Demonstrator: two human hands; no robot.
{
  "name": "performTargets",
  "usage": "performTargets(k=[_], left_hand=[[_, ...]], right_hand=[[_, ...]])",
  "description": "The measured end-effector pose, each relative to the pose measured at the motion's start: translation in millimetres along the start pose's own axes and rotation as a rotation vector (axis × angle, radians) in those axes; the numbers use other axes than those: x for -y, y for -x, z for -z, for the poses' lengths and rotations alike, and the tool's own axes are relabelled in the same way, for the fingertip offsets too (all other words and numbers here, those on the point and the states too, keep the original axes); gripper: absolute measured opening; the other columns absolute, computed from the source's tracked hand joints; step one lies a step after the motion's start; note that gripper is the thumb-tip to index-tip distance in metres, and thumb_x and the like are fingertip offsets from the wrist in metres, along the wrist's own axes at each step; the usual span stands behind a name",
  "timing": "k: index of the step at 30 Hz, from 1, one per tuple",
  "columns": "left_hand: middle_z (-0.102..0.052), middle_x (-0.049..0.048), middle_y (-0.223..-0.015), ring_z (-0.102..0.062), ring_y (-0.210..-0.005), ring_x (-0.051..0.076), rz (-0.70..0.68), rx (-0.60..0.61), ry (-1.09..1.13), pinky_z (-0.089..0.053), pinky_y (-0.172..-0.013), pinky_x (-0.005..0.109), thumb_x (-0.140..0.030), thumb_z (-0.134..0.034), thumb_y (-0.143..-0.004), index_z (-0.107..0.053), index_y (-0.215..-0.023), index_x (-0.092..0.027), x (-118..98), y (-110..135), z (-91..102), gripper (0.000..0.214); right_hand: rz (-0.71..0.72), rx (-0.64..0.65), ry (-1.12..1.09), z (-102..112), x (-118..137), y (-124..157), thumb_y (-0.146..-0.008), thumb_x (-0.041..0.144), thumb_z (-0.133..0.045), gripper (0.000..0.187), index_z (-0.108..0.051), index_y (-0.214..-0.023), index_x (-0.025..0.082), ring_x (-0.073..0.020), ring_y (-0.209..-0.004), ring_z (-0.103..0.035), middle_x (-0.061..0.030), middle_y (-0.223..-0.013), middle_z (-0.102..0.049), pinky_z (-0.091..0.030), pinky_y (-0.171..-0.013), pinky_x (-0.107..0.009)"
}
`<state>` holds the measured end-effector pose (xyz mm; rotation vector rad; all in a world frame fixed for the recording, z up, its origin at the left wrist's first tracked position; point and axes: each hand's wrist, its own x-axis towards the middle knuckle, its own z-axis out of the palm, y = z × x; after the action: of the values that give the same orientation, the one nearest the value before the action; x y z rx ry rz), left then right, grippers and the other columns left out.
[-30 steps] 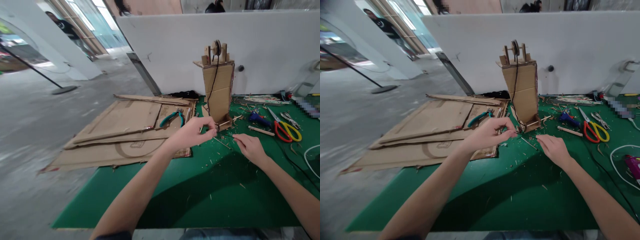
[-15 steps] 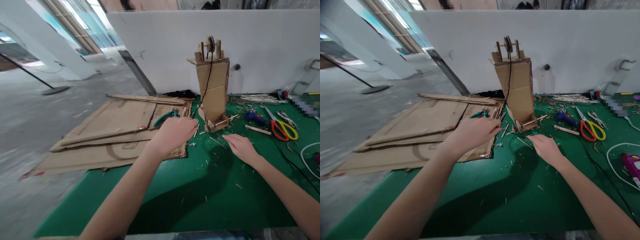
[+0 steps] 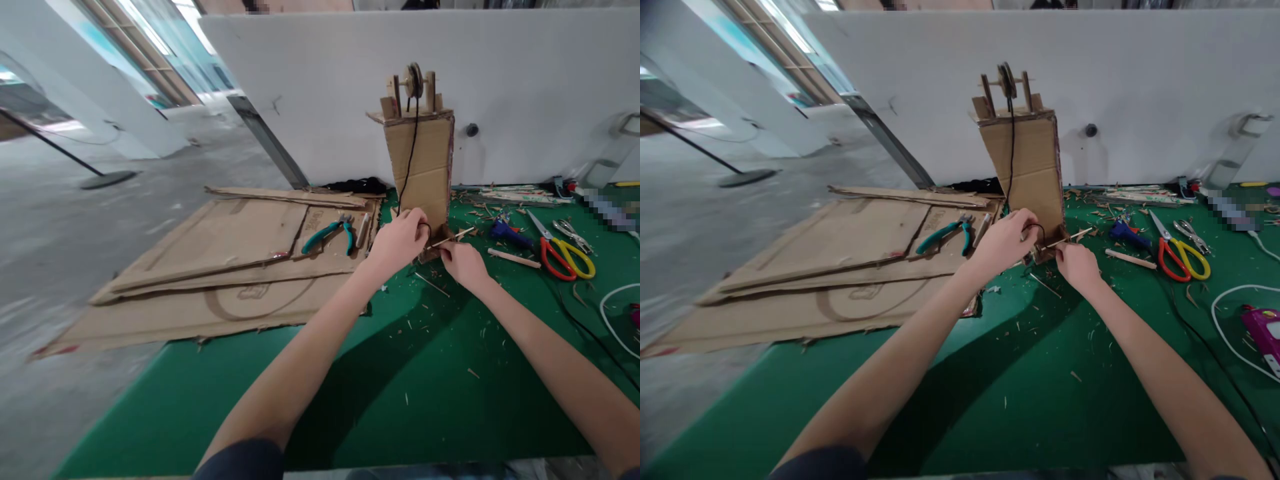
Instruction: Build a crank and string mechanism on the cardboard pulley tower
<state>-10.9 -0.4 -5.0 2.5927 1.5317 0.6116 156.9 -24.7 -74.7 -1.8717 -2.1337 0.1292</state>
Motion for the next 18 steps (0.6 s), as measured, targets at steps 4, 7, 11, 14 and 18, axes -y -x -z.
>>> performTargets(k=[4, 7, 11, 14, 18], left_hand=[[-0.067, 0.0076, -0.119, -0.067, -0.1, 0.023, -0.152, 0.141, -0.093, -0.052, -0.082, 0.033, -0.027, -0.047, -0.093, -0.059, -0.12, -0.022, 9.0, 1.7, -19.1, 0.03], [-0.071, 0.0075, -0.111, -0.068, -0.099, 0.026, -0.138, 0.195, -0.184, -0.053, -0.08, 0.036, -0.032, -0.049, -0.091, -0.062, -0.118, -0.022, 7.2, 1.3, -28.6, 0.031], [-0.074, 0.0084, -0.094, -0.07, -0.088, 0.027, -0.117, 0.256, -0.283, -0.052, -0.073, 0.036, -0.025, -0.047, -0.087, -0.068, -0.098, -0.022, 0.4, -1.0, -27.7, 0.024], [-0.073, 0.0072, -0.09, -0.07, -0.086, 0.026, -0.133, 0.289, -0.26, -0.051, -0.071, 0.034, -0.023, -0.048, -0.083, -0.068, -0.091, -0.022, -2.0, -0.4, -20.7, 0.022], [-0.073, 0.006, -0.089, -0.069, -0.085, 0.024, -0.16, 0.332, -0.21, -0.05, -0.069, 0.032, -0.024, -0.048, -0.082, -0.069, -0.091, -0.023, -1.2, 2.1, -12.2, 0.022]], right_hand=[[0.026, 0.029, 0.124, -2.3, 5.4, 0.9, -0.098, 0.031, -0.039, 0.031, -0.067, -0.105, 0.022, -0.0268, -0.081, -0.071, -0.013, -0.099, -0.074, -0.048, -0.068, -0.034], [0.049, 0.013, 0.154, -4.9, 4.7, 3.0, -0.098, 0.03, -0.038, 0.029, -0.064, -0.11, 0.022, -0.0254, -0.083, -0.071, -0.0112, -0.109, -0.073, -0.048, -0.067, -0.032], [0.053, 0.004, 0.189, -6.9, 3.5, 5.9, -0.1, 0.033, -0.036, 0.031, -0.062, -0.114, 0.023, -0.0232, -0.085, -0.071, -0.0094, -0.113, -0.072, -0.046, -0.066, -0.03], [0.061, 0.006, 0.224, -6.3, 4.5, 10.2, -0.101, 0.036, -0.032, 0.036, -0.064, -0.109, 0.021, -0.0228, -0.084, -0.071, -0.0102, -0.109, -0.073, -0.043, -0.064, -0.029], [0.11, -0.036, 0.27, -7.0, 5.6, 16.6, -0.102, 0.033, -0.03, 0.041, -0.067, -0.098, 0.016, -0.022, -0.079, -0.071, -0.0117, -0.091, -0.074, -0.036, -0.059, -0.029]])
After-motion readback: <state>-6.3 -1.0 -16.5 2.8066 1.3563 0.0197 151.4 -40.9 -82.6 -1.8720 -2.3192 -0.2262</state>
